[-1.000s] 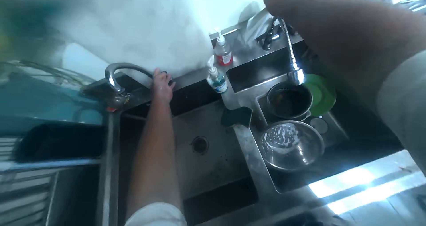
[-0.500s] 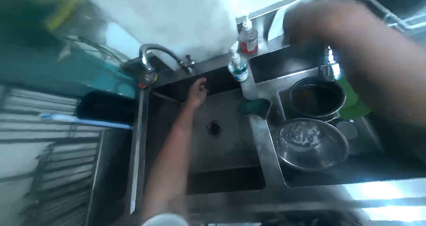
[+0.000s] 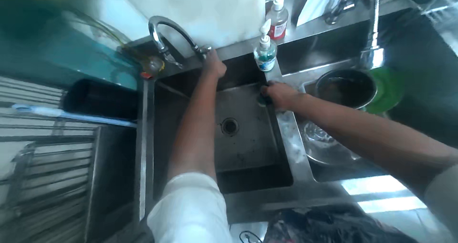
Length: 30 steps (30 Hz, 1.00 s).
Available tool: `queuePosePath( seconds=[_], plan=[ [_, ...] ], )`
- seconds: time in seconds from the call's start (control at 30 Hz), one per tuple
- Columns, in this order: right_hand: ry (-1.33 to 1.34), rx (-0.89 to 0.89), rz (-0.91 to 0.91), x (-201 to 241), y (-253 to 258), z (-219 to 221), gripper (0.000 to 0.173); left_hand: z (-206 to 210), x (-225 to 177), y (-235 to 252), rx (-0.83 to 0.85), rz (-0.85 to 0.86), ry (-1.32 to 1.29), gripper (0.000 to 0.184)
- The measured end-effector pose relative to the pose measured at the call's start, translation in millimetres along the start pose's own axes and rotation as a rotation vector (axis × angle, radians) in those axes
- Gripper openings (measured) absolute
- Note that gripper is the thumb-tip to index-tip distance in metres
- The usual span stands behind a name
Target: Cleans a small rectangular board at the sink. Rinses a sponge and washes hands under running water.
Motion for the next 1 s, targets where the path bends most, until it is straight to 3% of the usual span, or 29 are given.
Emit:
queuePosePath(
  seconds=[0.13,0.23,0.33,0.5,0.6,0.8,1.0],
  plan=[
    [0.578,-0.163,-0.167,36,49,-9,0.040,31,35,-50,0.210,0.187,-0.333,0.048],
    [1.097,-0.002,-0.035,81,95,-13,0.035,53,77,-119,0.104,0.180,-0.495,0.049],
    [1.404,0.079,0.073,110,140,-17,0.041,93,137,-186,-0.016,0.065,-0.592,0.051],
    [1.671,0.035,0.081,139,191,-10,0.039,146,185,-286,-0.162,-0.101,-0.644,0.043],
    [1.812,0.037,-0.004,160,198,6,0.038,177,195,-320,-0.254,-0.180,-0.510,0.039],
    [1.949,-0.043,-0.141,166,202,18,0.042,235,196,-335,-0.464,-0.142,-0.306,0.034],
    [1.903,-0.020,-0.089,165,195,28,0.045,235,192,-333,-0.522,-0.073,-0.237,0.029]
  ],
)
Point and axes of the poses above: each hand's wrist, its own y-axis towards the middle knuckle, its own z-axis out of the palm, x = y × z, the point moved 4 cm from there along y, towards the middle knuckle, and after that the axes turned 13 degrees about x, right-handed, at the moved point
